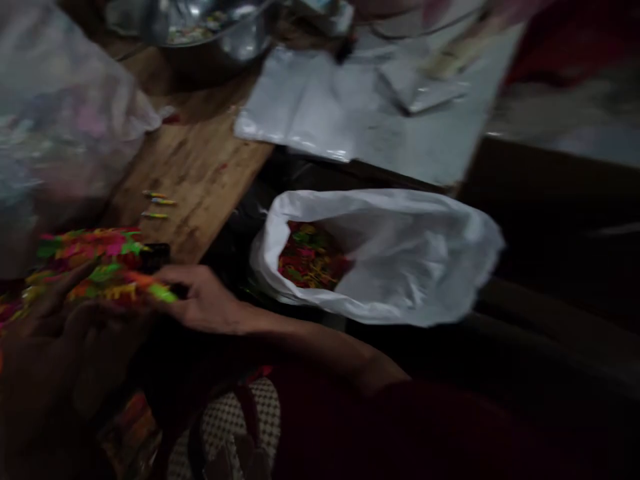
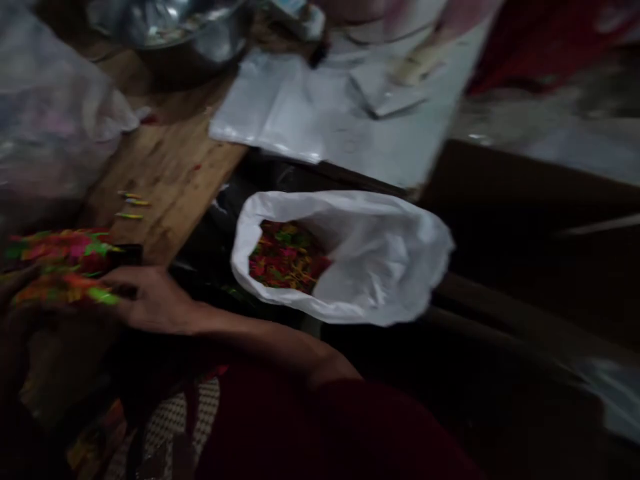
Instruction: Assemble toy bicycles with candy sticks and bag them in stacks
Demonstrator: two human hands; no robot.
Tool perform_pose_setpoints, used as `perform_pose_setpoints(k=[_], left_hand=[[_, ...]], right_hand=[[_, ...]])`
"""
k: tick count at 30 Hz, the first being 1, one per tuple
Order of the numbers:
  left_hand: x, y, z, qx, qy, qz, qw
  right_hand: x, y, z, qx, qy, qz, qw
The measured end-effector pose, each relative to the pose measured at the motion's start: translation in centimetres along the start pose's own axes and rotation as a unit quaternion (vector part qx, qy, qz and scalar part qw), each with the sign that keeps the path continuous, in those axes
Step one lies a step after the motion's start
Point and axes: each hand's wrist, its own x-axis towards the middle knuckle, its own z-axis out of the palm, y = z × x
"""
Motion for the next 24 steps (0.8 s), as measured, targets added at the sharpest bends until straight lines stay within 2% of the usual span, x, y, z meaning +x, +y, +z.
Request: perform_pose_setpoints(k=[2, 4, 5, 7, 10, 14, 18, 24], left_hand=[[-0.1, 0.2, 0.7, -0.049, 0.092, -0.029, 0.994], [0.1, -0.3, 1.7, -0.055, 0.152, 0.026, 0.987], [0.3, -0.7, 2.3, -0.037, 0.156, 0.063, 0.985], [1.1, -2.1, 3.7, 0.014, 0.117, 0.131, 0.984], [2.2, -4.4, 5.4, 0.105, 0.015, 0.207, 0.972], [2.8, -5.9, 6.6, 0.169, -0.075, 0.202, 0.962], [2.9, -5.5, 7.0, 0.163, -0.093, 0.184, 0.965], [2.7, -4.8, 7.4, 0.149, -0.098, 0.162, 0.971]], right_hand=[[-0.7, 0.5, -1.2, -0.067, 0.079, -0.015, 0.995], [-0.9, 1.4, -2.5, -0.166, 0.138, 0.018, 0.976], [-0.8, 2.0, -3.0, -0.209, 0.157, 0.021, 0.965], [-0.5, 3.2, -3.6, -0.267, 0.156, 0.002, 0.951], [0.0, 4.8, -3.1, -0.307, 0.117, -0.059, 0.943], [0.1, 6.2, -1.7, -0.291, 0.09, -0.065, 0.95], [-0.3, 7.1, -0.3, -0.241, 0.063, -0.052, 0.967], [0.6, 8.7, 1.5, -0.309, 0.067, -0.065, 0.946]])
